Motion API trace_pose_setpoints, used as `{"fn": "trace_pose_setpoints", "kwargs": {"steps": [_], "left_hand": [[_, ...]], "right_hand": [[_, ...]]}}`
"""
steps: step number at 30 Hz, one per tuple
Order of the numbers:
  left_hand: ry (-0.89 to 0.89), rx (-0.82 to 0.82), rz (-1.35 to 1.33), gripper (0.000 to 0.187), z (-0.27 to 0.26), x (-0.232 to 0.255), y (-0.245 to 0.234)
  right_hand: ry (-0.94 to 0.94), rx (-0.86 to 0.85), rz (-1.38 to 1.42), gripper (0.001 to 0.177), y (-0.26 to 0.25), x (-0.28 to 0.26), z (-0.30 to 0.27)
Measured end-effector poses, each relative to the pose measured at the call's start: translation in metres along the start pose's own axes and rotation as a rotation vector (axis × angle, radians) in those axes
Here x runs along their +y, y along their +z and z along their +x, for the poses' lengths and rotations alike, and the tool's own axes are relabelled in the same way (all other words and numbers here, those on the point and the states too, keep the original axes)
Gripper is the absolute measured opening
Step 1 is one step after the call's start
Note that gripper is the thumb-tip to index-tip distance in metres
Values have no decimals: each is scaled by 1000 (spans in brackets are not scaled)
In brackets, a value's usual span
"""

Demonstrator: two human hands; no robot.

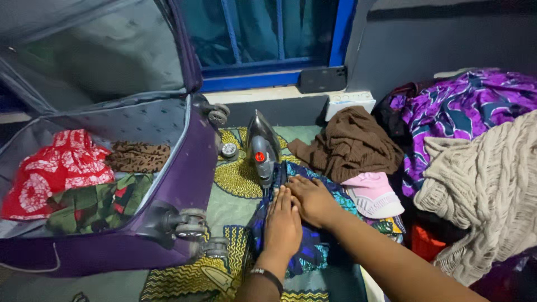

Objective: The person folds clothes including a camouflage shirt, a leopard print top, a blue patterned skirt, and a white knit sweater, then places them one at a time into a suitcase.

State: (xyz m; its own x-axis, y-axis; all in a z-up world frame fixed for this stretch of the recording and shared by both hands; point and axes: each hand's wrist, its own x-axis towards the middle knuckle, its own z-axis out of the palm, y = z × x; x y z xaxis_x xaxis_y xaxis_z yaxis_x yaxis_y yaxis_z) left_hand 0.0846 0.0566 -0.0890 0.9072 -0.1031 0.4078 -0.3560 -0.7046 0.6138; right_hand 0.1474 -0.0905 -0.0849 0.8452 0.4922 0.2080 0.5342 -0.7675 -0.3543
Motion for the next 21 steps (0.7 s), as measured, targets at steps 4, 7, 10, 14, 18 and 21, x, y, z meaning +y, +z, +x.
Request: {"fn": "trace_pose_setpoints", "kwargs": {"steps": [4,7,10,14,18,21], "left_hand": [[-112,-354,170,64,-20,-24,7],[-151,-408,203,69,-35,-32,-2],[-171,-445,241,73,-37,-33,-6],[-172,-481,262,74,-37,-35,-4],[-133,-512,310,73,-32,-41,1],[-155,-453,380,73,-36,-31,2]], "right_hand": [[22,-134,-96,54,12,19,-27],[47,-104,-85,59,14,29,-37],[123,-105,-73,68,14,44,-41],[173,-127,-76,64,7,47,-40],[87,-3,-290,62,-14,15,-56],[-121,-35,-250,59,-29,-12,-92]]}}
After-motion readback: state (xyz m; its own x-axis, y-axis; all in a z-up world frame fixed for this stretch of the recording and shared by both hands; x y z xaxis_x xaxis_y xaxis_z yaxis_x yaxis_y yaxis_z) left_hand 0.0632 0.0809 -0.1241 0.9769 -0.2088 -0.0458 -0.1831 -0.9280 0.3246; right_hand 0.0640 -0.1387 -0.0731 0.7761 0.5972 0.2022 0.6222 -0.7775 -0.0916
